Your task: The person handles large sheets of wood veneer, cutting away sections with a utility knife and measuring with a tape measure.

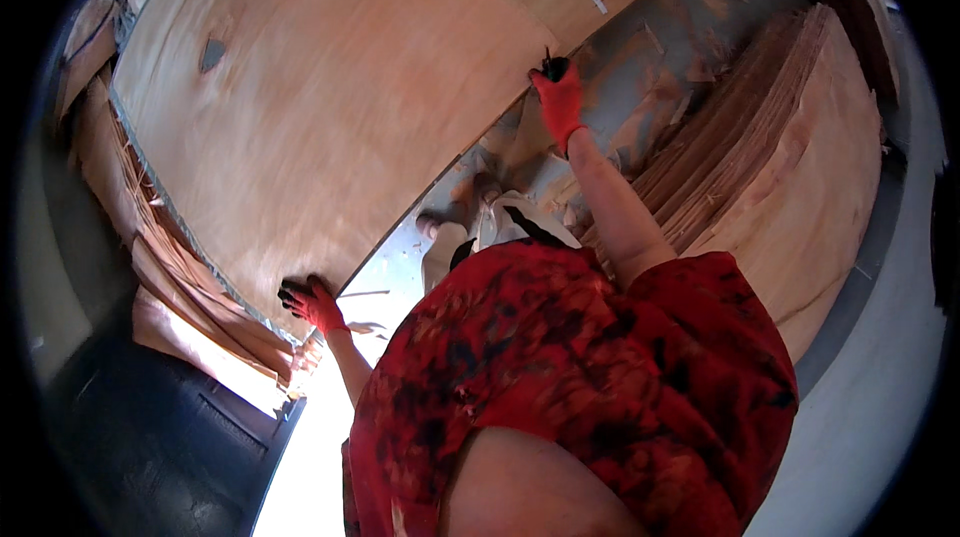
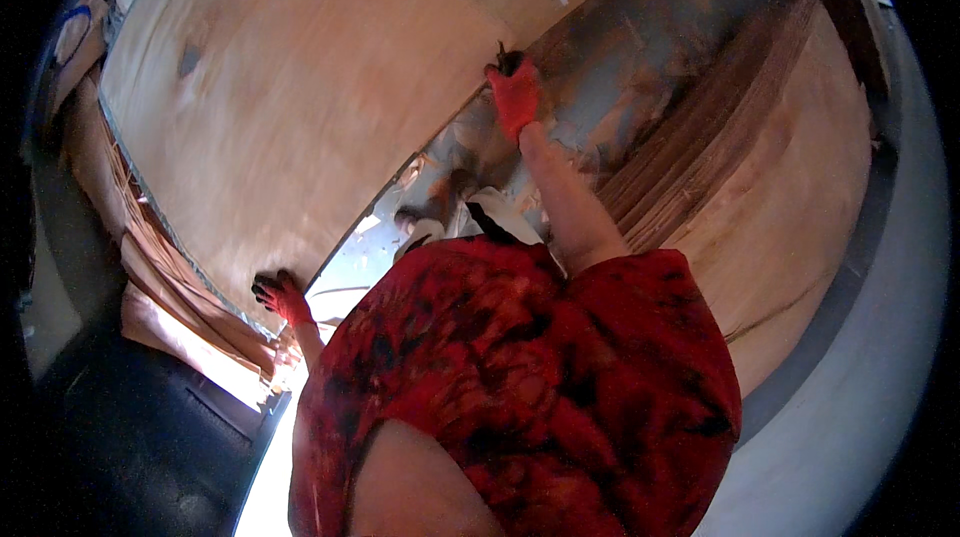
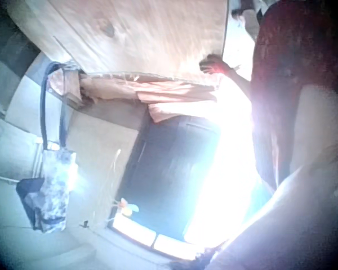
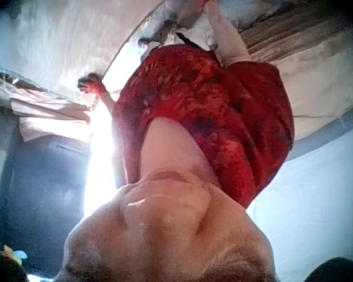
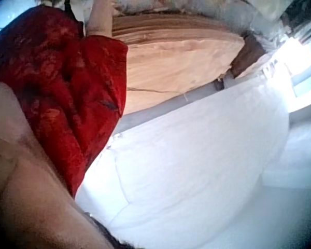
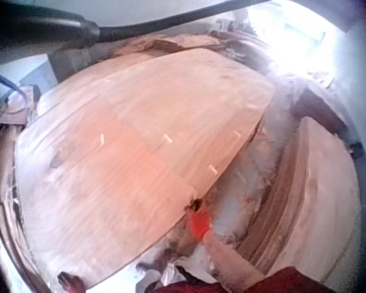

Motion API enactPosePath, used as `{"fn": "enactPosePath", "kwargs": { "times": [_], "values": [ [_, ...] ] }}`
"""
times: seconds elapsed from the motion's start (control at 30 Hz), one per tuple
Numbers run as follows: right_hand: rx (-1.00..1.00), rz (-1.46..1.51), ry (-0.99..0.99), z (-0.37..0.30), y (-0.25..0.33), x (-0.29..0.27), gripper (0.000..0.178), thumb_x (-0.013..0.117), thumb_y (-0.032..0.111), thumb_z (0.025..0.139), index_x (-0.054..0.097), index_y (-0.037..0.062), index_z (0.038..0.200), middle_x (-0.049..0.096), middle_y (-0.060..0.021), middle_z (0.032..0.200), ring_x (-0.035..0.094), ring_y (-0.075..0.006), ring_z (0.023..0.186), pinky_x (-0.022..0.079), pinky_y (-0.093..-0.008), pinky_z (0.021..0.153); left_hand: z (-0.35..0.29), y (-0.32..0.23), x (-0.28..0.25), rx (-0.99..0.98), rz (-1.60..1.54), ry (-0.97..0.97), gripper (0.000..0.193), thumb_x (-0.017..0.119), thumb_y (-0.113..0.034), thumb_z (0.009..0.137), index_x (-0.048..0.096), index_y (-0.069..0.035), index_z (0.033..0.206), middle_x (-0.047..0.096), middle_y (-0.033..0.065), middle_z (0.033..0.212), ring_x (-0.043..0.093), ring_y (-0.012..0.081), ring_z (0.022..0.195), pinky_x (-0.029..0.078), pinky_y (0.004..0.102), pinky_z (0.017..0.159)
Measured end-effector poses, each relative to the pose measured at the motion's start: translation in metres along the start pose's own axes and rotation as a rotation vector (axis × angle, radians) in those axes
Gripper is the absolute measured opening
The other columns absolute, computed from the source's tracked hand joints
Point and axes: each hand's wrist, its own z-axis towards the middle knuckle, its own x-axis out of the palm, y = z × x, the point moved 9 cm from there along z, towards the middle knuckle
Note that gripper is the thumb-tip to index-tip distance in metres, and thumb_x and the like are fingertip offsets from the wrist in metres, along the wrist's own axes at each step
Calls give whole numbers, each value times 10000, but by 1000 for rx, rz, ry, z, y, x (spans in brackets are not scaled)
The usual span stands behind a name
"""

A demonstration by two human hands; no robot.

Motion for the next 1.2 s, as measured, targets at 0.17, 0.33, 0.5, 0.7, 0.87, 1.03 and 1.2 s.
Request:
{"fn": "enactPosePath", "kwargs": {
  "times": [0.17,0.33,0.5,0.7,0.87,1.03,1.2],
  "values": [
    [-147,-22,-72,2,2,-5,403,807,176,756,586,37,1063,647,-44,883,598,-116,703,503,-287,615,-1,4,1,18,-17,-19,830,413,-580,966,86,-122,1576,66,245,1611,100,478,1462,111,563,1186],
    [-98,-224,-40,-6,22,1,512,811,256,741,565,12,1118,670,-120,1008,637,-226,867,511,-349,765,-1,12,6,-15,16,-20,824,413,-572,968,85,-123,1576,69,238,1613,105,479,1461,102,565,1186],
    [-24,-318,-20,-10,36,-19,622,805,308,729,533,5,1199,666,-180,1161,640,-336,1062,486,-400,909,0,5,9,30,39,-68,859,393,-611,957,89,-94,1573,80,233,1614,93,451,1475,121,579,1179],
    [-193,-115,-189,-2,47,-56,515,828,298,740,581,11,1090,687,-135,1002,655,-236,872,510,-349,761,-4,-6,8,26,15,-64,829,407,-589,963,99,-125,1577,89,213,1619,122,450,1471,130,577,1177],
    [1,160,110,4,85,-21,390,742,230,834,559,33,1116,686,-94,964,685,-208,817,519,-336,656,-5,-4,-2,30,-4,-50,830,470,-564,950,138,-123,1570,121,218,1612,133,450,1467,145,583,1170],
    [143,322,474,-7,131,33,237,672,231,912,577,67,1054,692,-58,906,681,-165,703,486,-272,561,5,-11,-7,8,-86,26,776,578,-411,914,273,-27,1515,177,258,1583,146,444,1456,140,516,1191],
    [344,221,730,13,88,66,204,633,220,941,562,101,1090,679,-71,875,678,-181,702,497,-292,544,6,5,-14,124,-152,-125,784,631,-395,896,283,-49,1508,210,262,1566,165,454,1444,150,531,1180]
  ]
}}
